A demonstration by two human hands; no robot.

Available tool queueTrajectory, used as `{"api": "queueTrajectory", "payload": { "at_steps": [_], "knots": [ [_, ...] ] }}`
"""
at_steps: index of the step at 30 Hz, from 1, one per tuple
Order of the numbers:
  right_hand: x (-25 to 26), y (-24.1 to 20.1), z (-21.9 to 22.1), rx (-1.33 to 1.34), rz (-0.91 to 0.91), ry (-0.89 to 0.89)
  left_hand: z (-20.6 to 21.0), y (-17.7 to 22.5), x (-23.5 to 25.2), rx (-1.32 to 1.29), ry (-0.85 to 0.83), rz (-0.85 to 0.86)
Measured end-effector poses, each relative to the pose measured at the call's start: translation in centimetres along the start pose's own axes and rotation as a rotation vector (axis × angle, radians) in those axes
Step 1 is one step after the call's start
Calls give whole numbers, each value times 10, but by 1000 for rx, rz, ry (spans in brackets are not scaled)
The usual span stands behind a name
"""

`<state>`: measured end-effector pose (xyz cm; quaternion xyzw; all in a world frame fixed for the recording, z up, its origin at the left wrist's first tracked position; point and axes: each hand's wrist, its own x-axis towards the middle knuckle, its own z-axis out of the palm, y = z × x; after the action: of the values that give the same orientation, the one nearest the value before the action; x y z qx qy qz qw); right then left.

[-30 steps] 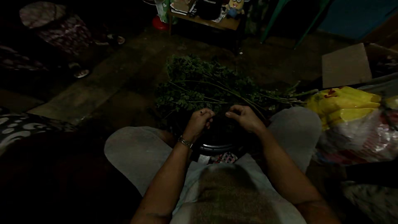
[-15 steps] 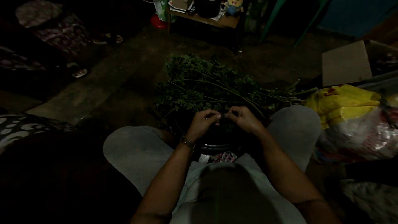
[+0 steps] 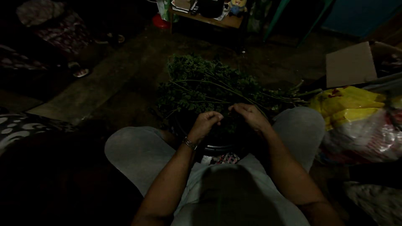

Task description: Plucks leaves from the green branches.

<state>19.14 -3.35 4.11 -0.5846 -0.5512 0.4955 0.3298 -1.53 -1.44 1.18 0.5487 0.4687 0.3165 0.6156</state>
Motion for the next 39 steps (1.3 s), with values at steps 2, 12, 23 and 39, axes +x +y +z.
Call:
{"api": "queueTrajectory", "payload": {
  "at_steps": [2, 12, 23, 39],
  "knots": [
    [-1, -2, 2, -27, -16, 28, 0, -3, 1, 22, 4, 28],
    [4, 6, 16, -127, -61, 169, 4, 3, -2, 140, -3, 35],
    [4, 6, 7, -166, -95, 73, 2, 2, -2, 107, 39, 39],
    [4, 9, 13, -202, -150, 43, 1, 5, -2, 133, 33, 33]
  ]
}}
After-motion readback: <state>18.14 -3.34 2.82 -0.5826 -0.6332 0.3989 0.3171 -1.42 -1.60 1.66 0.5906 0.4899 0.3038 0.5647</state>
